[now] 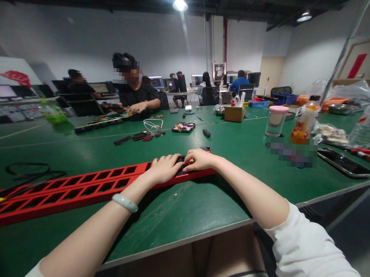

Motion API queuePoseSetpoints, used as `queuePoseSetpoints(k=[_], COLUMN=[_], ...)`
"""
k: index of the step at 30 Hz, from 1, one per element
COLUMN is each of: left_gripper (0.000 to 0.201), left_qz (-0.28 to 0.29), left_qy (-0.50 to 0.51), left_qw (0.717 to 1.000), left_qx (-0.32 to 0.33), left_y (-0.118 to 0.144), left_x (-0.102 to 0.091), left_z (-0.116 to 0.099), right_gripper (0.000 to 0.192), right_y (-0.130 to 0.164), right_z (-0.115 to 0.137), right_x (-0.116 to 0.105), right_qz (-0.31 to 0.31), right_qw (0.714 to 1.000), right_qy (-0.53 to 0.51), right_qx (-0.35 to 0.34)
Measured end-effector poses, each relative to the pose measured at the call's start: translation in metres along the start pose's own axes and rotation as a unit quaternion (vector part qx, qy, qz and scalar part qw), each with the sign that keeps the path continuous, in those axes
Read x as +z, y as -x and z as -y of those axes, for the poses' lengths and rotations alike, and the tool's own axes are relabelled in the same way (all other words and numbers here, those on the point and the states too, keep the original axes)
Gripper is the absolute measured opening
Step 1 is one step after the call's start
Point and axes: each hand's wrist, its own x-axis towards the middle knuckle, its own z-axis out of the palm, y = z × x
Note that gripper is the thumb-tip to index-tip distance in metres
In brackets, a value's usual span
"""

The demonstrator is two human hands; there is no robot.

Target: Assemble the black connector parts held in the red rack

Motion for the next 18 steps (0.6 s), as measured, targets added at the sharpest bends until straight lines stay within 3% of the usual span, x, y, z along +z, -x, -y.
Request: queuePoseSetpoints(k=[18], left_gripper=[0.057], left_qz=[0.009], left_qy=[-0.003], left_qw=[1.000], left_qx=[-0.015], left_y=[0.0025], left_x=[-0.0042], left_z=[-0.0045], right_gripper=[0.020], right_y=[0.0006], right_z=[0.0041], right_x=[-0.0003], right_qz=[-0.003], right_qw=[1.000], right_qy=[-0.005], right_qx=[0.005])
